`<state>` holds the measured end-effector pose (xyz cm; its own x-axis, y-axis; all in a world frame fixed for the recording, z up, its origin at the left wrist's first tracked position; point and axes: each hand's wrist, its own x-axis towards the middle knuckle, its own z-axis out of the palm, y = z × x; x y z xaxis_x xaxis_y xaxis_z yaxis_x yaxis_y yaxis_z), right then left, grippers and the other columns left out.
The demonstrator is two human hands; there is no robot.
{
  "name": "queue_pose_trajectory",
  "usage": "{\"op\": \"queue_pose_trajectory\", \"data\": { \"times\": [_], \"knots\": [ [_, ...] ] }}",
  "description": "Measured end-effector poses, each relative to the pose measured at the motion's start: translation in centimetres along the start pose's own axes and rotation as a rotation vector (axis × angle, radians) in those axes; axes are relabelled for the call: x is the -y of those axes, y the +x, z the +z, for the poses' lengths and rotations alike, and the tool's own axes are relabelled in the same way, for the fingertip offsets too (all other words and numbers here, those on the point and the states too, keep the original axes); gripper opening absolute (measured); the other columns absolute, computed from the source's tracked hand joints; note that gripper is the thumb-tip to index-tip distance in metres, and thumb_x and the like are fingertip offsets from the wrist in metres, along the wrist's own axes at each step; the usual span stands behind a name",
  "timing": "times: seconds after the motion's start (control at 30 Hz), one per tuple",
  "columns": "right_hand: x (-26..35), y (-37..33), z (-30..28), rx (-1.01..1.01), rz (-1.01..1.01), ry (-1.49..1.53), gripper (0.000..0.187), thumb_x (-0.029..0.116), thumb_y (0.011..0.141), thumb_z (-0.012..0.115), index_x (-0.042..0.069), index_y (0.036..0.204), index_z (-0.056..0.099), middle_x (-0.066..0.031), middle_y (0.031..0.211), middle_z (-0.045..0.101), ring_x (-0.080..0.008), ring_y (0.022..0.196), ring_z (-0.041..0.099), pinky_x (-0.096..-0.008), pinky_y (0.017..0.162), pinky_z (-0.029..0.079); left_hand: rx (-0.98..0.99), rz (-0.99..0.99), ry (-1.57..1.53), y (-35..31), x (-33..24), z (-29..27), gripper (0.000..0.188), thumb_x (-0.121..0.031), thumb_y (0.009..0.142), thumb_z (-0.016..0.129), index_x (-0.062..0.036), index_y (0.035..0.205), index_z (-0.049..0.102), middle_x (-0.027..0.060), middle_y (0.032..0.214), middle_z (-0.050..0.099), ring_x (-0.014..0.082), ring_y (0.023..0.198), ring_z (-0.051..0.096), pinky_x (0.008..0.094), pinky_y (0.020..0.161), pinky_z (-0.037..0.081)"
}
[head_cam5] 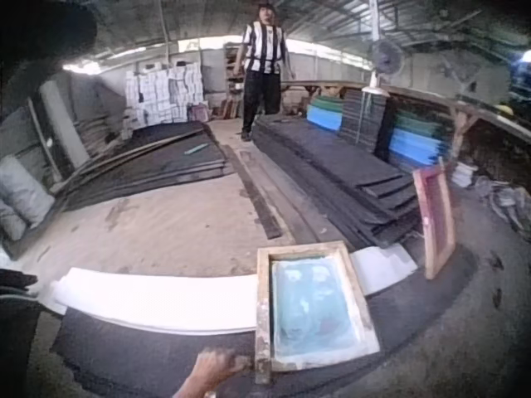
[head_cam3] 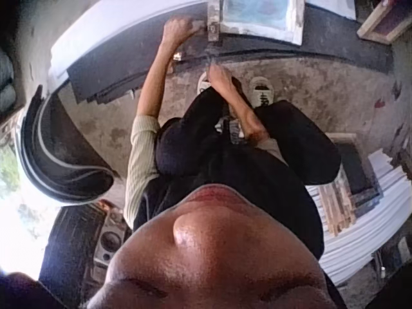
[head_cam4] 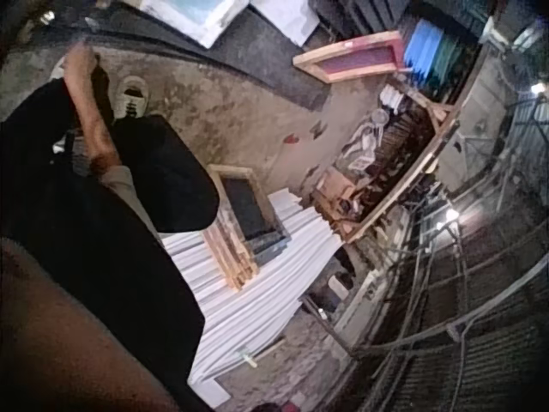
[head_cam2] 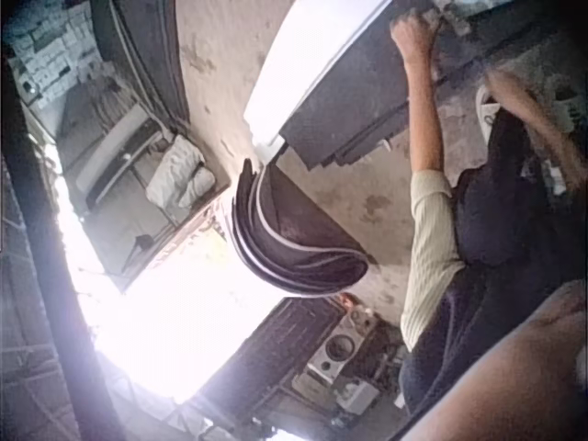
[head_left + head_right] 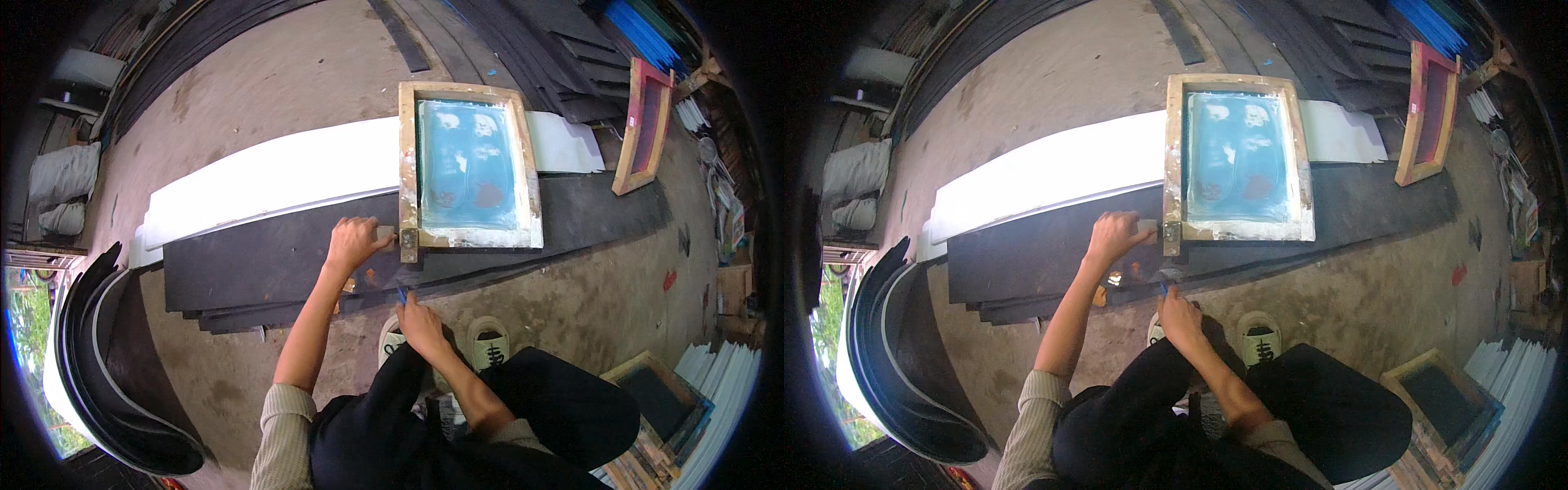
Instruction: The person sits on the floor and repeatedly applies masking tape to the edges of a wooden frame with a blue screen. They tear off pieces of tape, press them along the frame edges, and smooth them down by hand.
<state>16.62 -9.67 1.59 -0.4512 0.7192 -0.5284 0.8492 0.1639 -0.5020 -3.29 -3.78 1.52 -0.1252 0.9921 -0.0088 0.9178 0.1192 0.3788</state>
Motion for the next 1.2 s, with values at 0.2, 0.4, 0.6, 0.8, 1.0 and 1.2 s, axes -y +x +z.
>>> {"op": "queue_pose_trajectory", "data": {
  "times": [0.2,0.4,0.6,0.8,1.0,1.2],
  "knots": [
    [1.0,4.5,2.1,-0.27,-0.278,-0.188,0.025,0.019,0.082,0.059,-0.001,0.096,0.05,-0.0192,0.086,0.059,-0.0344,0.08,0.061,-0.0401,0.067,0.052,-0.204,-0.099,-0.397,-2.1,3.6,0.2,0.038,-0.036,0.076,0.067,0.0015,0.075,0.063,0.0128,0.068,0.06,0.0293,0.063,0.059,0.0372,0.069,0.047],
    [1.5,6.1,2.8,-0.373,-0.464,-0.324,0.022,0.013,0.078,0.058,0.0,0.094,0.052,-0.0154,0.096,0.053,-0.0291,0.09,0.055,-0.0349,0.07,0.051,-0.436,0.111,-0.009,-4.7,6.3,-2.1,0.022,-0.025,0.073,0.07,-0.006,0.082,0.063,0.0046,0.081,0.056,0.0221,0.085,0.053,0.0406,0.084,0.036],
    [-1.8,6.6,0.9,-0.382,-0.894,-0.45,0.018,0.009,0.079,0.049,-0.004,0.088,0.057,-0.0165,0.095,0.053,-0.0299,0.091,0.054,-0.0386,0.071,0.05,-0.258,0.056,0.093,-7.1,6.0,0.5,0.02,-0.02,0.07,0.071,-0.013,0.086,0.063,0.0027,0.088,0.057,0.0223,0.096,0.053,0.0422,0.088,0.036],
    [-9.1,7.7,-16.4,-0.031,-0.737,-0.921,0.02,0.013,0.076,0.055,-0.002,0.086,0.063,-0.0164,0.099,0.057,-0.0318,0.094,0.054,-0.0426,0.08,0.047,-0.249,0.064,-0.094,-3.3,2.1,-1.5,0.027,-0.021,0.076,0.067,-0.009,0.099,0.06,0.0088,0.099,0.06,0.0291,0.101,0.054,0.0429,0.089,0.04],
    [-16.9,5.0,-26.6,-0.188,-0.29,-0.466,0.032,0.023,0.081,0.06,0.005,0.108,0.061,-0.0154,0.113,0.054,-0.0357,0.107,0.049,-0.046,0.09,0.043,0.107,0.145,-0.2,2.1,-2.2,-0.2,0.034,-0.024,0.079,0.065,-0.0051,0.107,0.06,0.016,0.104,0.058,0.0329,0.103,0.052,0.041,0.09,0.042],
    [-22.6,8.6,-21.6,-0.296,-0.362,-0.146,0.026,0.021,0.083,0.062,0.008,0.105,0.062,-0.0127,0.111,0.05,-0.0316,0.106,0.041,-0.0408,0.094,0.035,0.215,0.137,-0.151,4.1,-2.6,2.9,0.032,-0.026,0.079,0.066,-0.0075,0.105,0.061,0.0164,0.109,0.055,0.035,0.106,0.05,0.0431,0.092,0.041]
  ]
}}
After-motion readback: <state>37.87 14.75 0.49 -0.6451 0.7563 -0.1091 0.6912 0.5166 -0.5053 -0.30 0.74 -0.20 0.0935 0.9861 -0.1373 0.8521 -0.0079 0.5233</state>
